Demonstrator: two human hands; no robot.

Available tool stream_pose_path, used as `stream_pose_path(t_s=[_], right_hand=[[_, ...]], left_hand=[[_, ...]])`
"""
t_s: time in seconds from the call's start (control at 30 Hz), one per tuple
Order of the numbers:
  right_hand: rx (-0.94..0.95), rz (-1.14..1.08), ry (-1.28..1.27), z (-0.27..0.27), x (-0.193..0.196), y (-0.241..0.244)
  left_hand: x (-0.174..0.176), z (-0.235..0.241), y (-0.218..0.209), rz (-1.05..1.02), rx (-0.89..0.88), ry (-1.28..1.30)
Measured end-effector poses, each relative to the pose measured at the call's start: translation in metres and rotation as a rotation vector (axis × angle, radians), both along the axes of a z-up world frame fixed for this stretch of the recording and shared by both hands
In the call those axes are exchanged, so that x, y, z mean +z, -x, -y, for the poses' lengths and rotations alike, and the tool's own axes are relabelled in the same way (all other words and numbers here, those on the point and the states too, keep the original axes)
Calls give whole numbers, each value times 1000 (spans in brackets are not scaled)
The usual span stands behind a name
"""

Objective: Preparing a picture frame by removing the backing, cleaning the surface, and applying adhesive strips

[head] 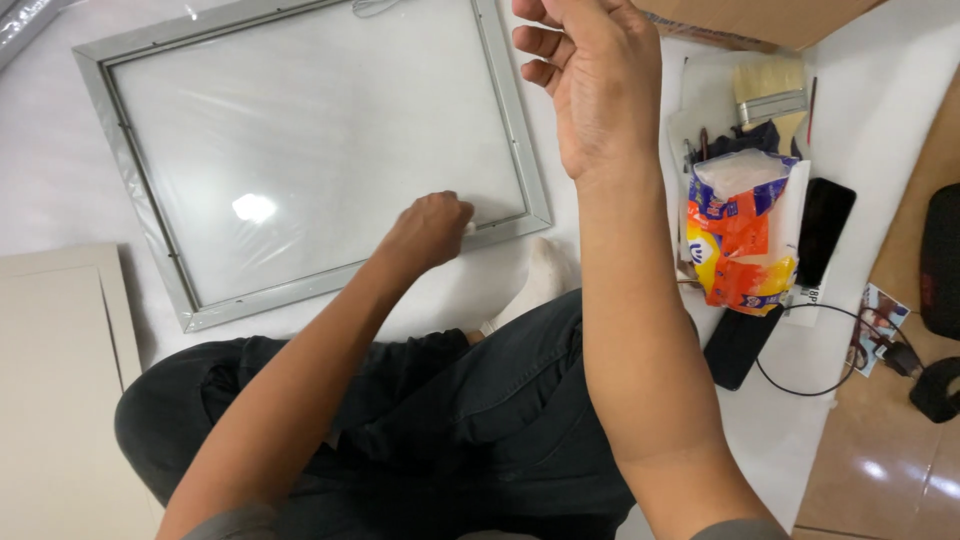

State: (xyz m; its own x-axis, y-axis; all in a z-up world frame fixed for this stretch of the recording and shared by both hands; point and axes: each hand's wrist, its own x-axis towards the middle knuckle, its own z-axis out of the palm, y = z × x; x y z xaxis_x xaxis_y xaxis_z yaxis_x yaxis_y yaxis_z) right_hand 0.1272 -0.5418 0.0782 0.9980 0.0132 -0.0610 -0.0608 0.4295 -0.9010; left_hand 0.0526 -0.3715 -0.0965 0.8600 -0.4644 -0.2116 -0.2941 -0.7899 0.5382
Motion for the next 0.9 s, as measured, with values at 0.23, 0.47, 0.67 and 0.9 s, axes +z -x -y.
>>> stream_pose_path(t_s=[0.23,0.47,0.67,0.9], right_hand=[[-61,8,-24,7,6,0],[-56,4,-32,6,6,-3],[-87,-25,-11,11,4,-4],[-91,-75,-49,11,7,-5]], left_hand=[[-4,9,-28,-144,122,-116],[-10,49,-28,-120,157,101],[-22,76,-16,47,302,64],[-31,78,-50,96,548,140]])
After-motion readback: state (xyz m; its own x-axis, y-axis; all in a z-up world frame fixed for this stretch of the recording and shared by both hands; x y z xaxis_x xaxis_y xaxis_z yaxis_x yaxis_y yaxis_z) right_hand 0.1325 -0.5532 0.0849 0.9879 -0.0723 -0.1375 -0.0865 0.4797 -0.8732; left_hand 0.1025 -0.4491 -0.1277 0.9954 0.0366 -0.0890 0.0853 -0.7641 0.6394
